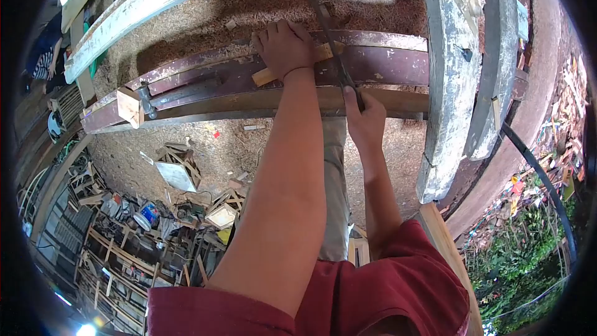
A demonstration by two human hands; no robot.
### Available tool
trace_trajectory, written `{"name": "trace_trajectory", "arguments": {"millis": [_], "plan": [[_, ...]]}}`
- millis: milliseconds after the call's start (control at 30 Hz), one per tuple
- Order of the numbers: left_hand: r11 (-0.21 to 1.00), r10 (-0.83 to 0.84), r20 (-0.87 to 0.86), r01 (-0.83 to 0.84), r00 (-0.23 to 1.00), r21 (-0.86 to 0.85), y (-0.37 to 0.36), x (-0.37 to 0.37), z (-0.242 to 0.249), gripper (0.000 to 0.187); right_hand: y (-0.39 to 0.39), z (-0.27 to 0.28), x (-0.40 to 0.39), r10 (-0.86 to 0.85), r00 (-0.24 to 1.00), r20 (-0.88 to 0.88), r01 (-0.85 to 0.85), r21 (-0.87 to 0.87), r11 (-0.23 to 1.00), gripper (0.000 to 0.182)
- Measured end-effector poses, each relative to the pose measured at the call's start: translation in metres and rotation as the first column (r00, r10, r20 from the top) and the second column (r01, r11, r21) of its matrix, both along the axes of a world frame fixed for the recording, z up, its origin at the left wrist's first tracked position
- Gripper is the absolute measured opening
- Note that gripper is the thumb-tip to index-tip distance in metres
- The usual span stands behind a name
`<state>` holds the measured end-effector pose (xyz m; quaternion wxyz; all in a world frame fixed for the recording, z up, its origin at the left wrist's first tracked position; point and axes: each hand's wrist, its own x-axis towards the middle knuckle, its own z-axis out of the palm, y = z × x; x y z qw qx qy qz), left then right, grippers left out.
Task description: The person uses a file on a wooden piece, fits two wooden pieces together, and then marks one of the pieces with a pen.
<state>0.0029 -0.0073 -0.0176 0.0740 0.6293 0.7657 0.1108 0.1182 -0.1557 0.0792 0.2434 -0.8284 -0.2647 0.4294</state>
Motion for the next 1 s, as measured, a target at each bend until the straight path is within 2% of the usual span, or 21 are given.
{"name": "trace_trajectory", "arguments": {"millis": [133, 333, 433, 533, 600, 667, 700, 767, 800, 867, 1000], "plan": [[1.0, -0.004, -0.017, 0.004, 1.0, -0.009, 0.001, -0.001, 0.002, 0.035, 0.011, -0.004, 0.0, 0.019, 0.998, -0.066, -0.025, -0.097, 0.995, 0.056], [1.0, -0.013, -0.021, 0.014, 1.0, 0.016, 0.001, -0.002, -0.001, 0.035, 0.01, -0.016, -0.002, 0.008, 0.999, -0.051, -0.012, -0.081, 0.997, 0.057], [1.0, -0.009, -0.011, 0.009, 1.0, -0.003, 0.003, -0.004, -0.001, 0.036, 0.009, -0.011, -0.01, 0.051, 0.998, 0.047, -0.048, -0.05, 0.998, 0.057], [0.999, 0.016, 0.01, -0.016, 1.0, 0.032, -0.003, -0.003, -0.005, 0.036, -0.05, 0.004, -0.017, 0.036, 0.992, 0.122, -0.027, -0.077, 0.997, 0.054], [0.998, 0.023, 0.014, -0.024, 1.0, 0.058, 0.001, -0.002, -0.005, 0.036, -0.103, 0.02, -0.01, 0.051, 0.996, 0.07, -0.036, -0.198, 0.98, 0.051], [0.999, 0.006, 0.0, -0.006, 1.0, 0.039, -0.001, 0.0, 0.001, 0.036, -0.131, 0.027, -0.001, 0.016, 0.997, 0.076, -0.001, -0.198, 0.98, 0.049], [0.999, 0.002, -0.012, -0.002, 1.0, 0.041, -0.002, 0.0, 0.001, 0.036, -0.133, 0.033, -0.001, -0.055, 0.998, 0.043, 0.061, -0.16, 0.985, 0.047], [0.999, 0.002, -0.041, 0.0, 0.999, 0.053, -0.001, 0.0, 0.0, 0.035, -0.129, 0.038, 0.002, -0.183, 0.982, -0.04, 0.18, -0.082, 0.98, 0.046], [1.0, 0.003, -0.039, -0.003, 0.999, -0.004, 0.001, 0.0, 0.002, 0.036, -0.12, 0.033, 0.0, -0.207, 0.978, -0.029, 0.205, -0.078, 0.976, 0.05], [0.993, -0.003, -0.034, -0.001, 0.999, -0.122, 0.003, 0.0, 0.01, 0.039, -0.085, 0.025, -0.001, -0.103, 0.994, 0.027, 0.104, -0.06, 0.993, 0.05], [0.995, -0.007, -0.017, 0.005, 1.0, -0.1, 0.004, -0.001, 0.008, 0.037, 0.002, 0.023, 0.0, -0.033, 0.999, 0.006, 0.033, -0.056, 0.998, 0.051]]}}
